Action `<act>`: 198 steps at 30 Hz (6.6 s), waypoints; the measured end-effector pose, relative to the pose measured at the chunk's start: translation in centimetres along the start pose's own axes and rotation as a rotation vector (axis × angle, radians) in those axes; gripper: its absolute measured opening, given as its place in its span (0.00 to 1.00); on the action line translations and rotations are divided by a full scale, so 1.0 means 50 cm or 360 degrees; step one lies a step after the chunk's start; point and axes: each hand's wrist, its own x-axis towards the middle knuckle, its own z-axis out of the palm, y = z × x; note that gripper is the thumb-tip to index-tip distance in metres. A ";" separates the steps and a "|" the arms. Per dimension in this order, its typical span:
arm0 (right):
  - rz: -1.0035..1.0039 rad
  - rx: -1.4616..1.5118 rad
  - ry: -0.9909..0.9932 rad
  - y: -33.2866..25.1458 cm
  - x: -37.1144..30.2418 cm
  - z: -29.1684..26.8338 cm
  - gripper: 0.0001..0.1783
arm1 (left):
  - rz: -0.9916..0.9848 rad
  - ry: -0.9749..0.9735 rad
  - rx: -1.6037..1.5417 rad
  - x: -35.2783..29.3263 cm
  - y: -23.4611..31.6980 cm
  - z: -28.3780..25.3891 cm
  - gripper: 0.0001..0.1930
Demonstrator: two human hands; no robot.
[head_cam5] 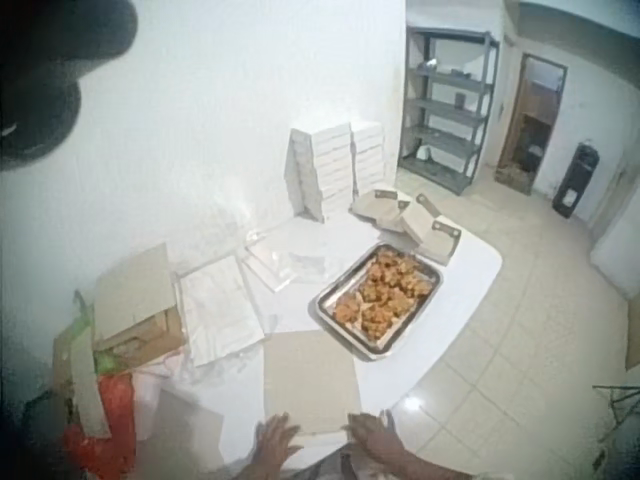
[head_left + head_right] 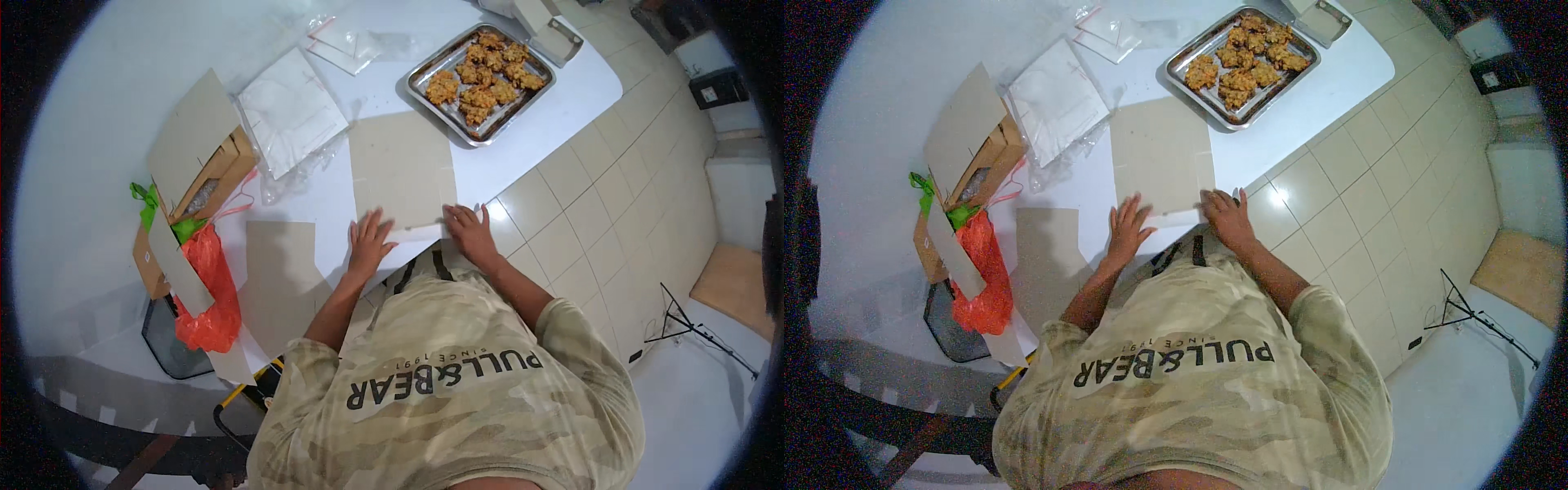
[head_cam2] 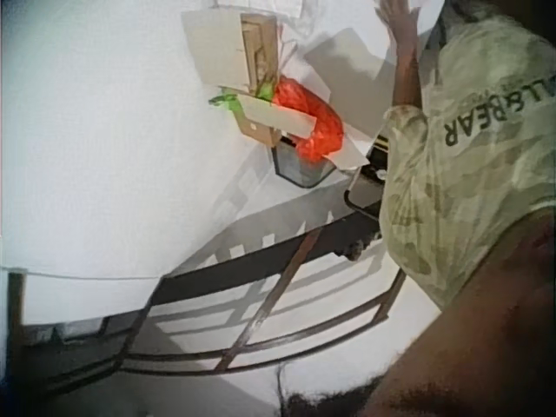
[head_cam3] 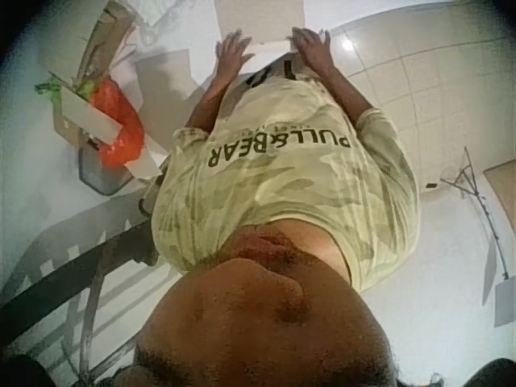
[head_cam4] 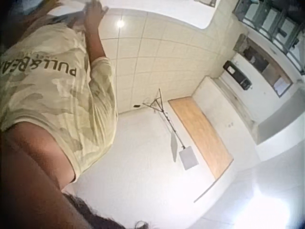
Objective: The person folds white cardboard blanks into boxes by hand, then places a clear plastic sheet inside one of the assembled boxes.
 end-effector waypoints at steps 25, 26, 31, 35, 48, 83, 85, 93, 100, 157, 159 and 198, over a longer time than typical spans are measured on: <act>0.1144 0.1011 0.0144 -0.048 0.037 0.010 0.39 | -0.1517 -0.0099 -0.0789 0.067 -0.006 -0.043 0.39; 0.1036 0.1079 0.0043 -0.035 0.043 0.036 0.36 | -0.1555 -0.0218 -0.0809 0.072 -0.005 -0.046 0.39; 0.0870 0.1111 0.0086 -0.055 0.039 0.024 0.28 | -0.1611 -0.0169 -0.0778 0.096 -0.003 -0.008 0.37; 0.0565 0.0674 0.0099 -0.085 0.049 0.025 0.36 | -0.1449 -0.0044 -0.0563 0.094 -0.013 0.016 0.36; 0.0341 0.0379 -0.0722 -0.127 0.083 0.050 0.47 | -0.1317 0.0526 -0.0773 0.067 0.019 -0.002 0.31; 0.0347 0.1172 -0.0103 0.020 0.062 0.024 0.21 | -0.1414 0.0407 -0.1159 0.012 -0.017 0.017 0.19; 0.0733 0.1471 -0.0150 0.034 0.060 0.025 0.23 | -0.1326 0.0474 -0.0813 0.024 -0.011 0.001 0.20; 0.0969 0.0712 0.0074 -0.017 0.156 0.007 0.35 | -0.1420 0.0039 -0.0537 0.159 -0.008 -0.048 0.32; 0.1437 0.0666 0.0186 -0.057 0.181 -0.024 0.32 | -0.1869 -0.0028 -0.0695 0.195 -0.043 -0.036 0.33; 0.1369 0.0746 0.0110 -0.032 0.277 -0.035 0.39 | -0.1375 0.0055 -0.0730 0.239 -0.071 -0.078 0.35; 0.1178 0.0763 0.0246 -0.028 0.260 -0.015 0.37 | -0.1317 0.0165 -0.0712 0.221 -0.043 -0.076 0.33; 0.1116 0.0500 0.0075 0.009 0.302 -0.034 0.25 | -0.1341 0.0409 -0.0787 0.229 -0.149 -0.012 0.22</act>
